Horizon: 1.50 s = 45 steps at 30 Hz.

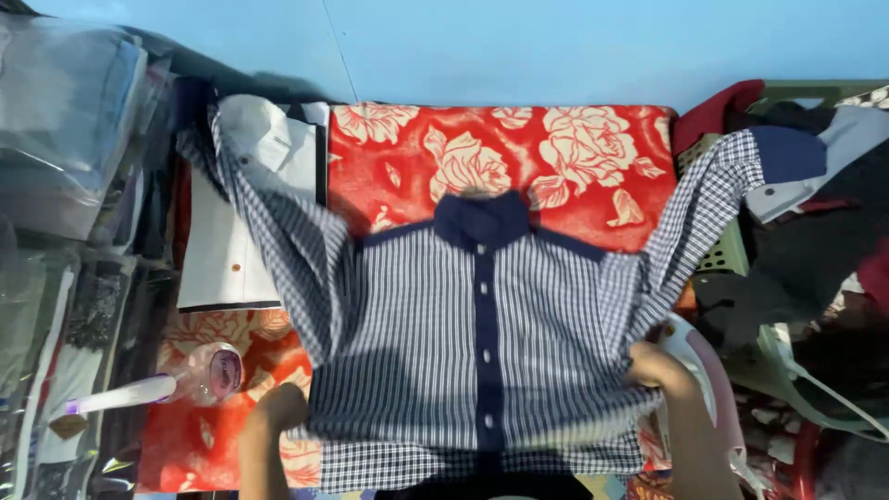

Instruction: The person irons a checkered shirt laid out on a floral-patterned surface. They use a pink iron to smooth the front, collar, and back of the shirt, then fold it neatly.

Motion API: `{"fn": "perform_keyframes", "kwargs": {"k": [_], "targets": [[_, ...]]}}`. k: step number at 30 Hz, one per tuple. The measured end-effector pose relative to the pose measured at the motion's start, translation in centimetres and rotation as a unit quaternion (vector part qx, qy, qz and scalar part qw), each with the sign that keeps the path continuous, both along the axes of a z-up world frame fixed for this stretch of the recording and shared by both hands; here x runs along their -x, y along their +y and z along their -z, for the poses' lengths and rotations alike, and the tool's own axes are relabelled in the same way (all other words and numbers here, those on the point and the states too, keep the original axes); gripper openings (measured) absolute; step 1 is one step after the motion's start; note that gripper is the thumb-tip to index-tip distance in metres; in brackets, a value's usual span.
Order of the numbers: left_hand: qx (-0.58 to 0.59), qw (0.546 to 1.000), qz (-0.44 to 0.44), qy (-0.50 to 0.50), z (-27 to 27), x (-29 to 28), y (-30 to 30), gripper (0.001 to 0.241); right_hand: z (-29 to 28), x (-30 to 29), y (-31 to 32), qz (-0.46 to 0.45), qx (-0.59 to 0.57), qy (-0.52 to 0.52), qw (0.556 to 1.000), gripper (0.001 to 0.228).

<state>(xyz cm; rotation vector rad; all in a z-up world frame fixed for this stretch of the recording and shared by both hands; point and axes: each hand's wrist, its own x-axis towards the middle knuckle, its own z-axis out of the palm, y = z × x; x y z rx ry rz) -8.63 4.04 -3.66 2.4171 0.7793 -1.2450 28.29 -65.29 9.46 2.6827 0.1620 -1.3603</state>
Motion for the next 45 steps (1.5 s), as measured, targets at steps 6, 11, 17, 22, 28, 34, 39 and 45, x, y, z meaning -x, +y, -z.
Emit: {"fn": "perform_keyframes", "kwargs": {"k": [6,11,17,22,28,34,39,45], "targets": [[-0.083,0.956,-0.176,-0.221,-19.3,-12.1,-8.1,0.045,-8.9,-1.8,11.4,0.049,-0.110,-0.216,0.969,0.061],[0.034,0.949,-0.186,-0.254,-24.8,-33.6,-14.5,0.052,-8.7,-6.5,28.3,0.164,-0.368,-0.332,0.853,0.042],[-0.020,0.979,-0.063,-0.191,-19.5,-44.1,-16.3,0.059,-1.8,-10.8,33.5,0.043,-0.162,-0.316,0.934,0.045],[-0.028,0.969,-0.062,-0.237,-15.5,-41.2,-14.7,0.036,-0.4,-10.6,29.9,0.162,-0.292,-0.401,0.853,0.021],[0.408,0.653,-0.489,-0.409,-5.7,-37.0,-14.5,0.027,3.1,-11.1,27.2,0.220,-0.448,-0.457,0.736,0.016],[0.569,0.604,-0.507,-0.235,-12.2,-35.3,-13.5,0.029,2.4,-10.7,25.1,0.427,-0.429,-0.269,0.749,0.032],[0.561,0.639,-0.461,-0.252,-9.1,-35.1,-13.6,0.013,2.7,-9.4,24.8,0.594,-0.551,-0.062,0.582,0.024],[0.538,0.505,-0.602,-0.304,-13.7,-35.8,-14.6,0.019,2.6,-9.1,25.6,0.622,-0.556,0.053,0.549,0.011]]}}
